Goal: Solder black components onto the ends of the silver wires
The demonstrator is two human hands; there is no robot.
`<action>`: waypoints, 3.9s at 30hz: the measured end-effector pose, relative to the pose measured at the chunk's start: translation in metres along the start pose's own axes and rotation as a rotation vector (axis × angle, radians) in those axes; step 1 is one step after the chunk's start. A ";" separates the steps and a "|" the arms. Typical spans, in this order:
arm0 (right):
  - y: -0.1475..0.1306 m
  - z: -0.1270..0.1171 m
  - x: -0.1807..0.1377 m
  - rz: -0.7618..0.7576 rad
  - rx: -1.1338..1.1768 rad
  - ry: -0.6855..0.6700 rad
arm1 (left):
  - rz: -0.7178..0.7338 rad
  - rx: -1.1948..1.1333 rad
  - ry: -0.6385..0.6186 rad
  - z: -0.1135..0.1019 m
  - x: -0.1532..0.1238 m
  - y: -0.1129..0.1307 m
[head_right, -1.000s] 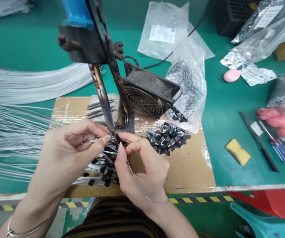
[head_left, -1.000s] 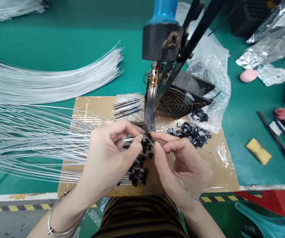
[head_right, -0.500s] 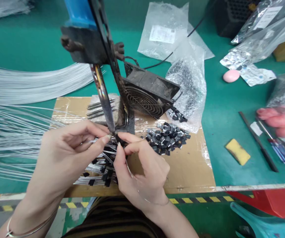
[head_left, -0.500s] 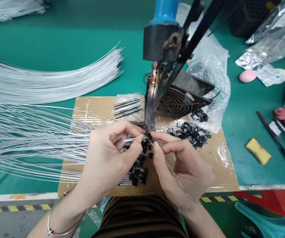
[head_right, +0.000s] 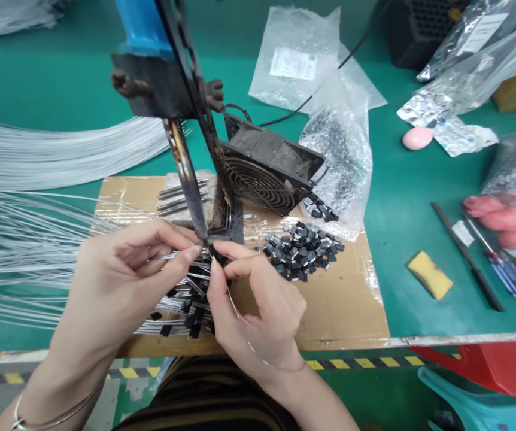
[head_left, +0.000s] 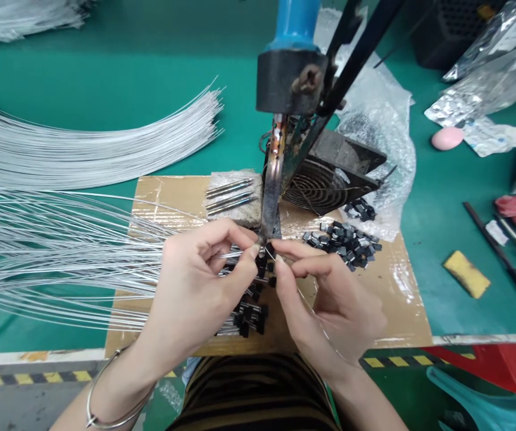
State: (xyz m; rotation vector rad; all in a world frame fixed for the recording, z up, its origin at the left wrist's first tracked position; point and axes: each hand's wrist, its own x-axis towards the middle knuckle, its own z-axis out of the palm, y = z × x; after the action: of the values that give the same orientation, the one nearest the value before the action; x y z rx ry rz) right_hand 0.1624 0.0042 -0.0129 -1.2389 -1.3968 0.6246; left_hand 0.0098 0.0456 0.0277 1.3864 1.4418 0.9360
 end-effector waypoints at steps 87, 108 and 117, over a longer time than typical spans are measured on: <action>0.061 -0.069 -0.006 0.458 0.178 0.333 | 0.144 0.912 0.282 -0.107 0.142 -0.062; 0.061 -0.066 -0.010 0.424 0.132 0.297 | 0.398 0.674 0.448 -0.118 0.102 -0.039; 0.061 -0.066 -0.011 0.390 0.160 0.363 | 0.290 0.471 0.387 -0.116 0.063 -0.005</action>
State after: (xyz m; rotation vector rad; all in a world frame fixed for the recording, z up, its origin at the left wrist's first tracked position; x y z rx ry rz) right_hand 0.2419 -0.0044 -0.0550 -1.4243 -0.7960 0.7182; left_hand -0.1000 0.1150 0.0520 1.8715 1.8686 1.1408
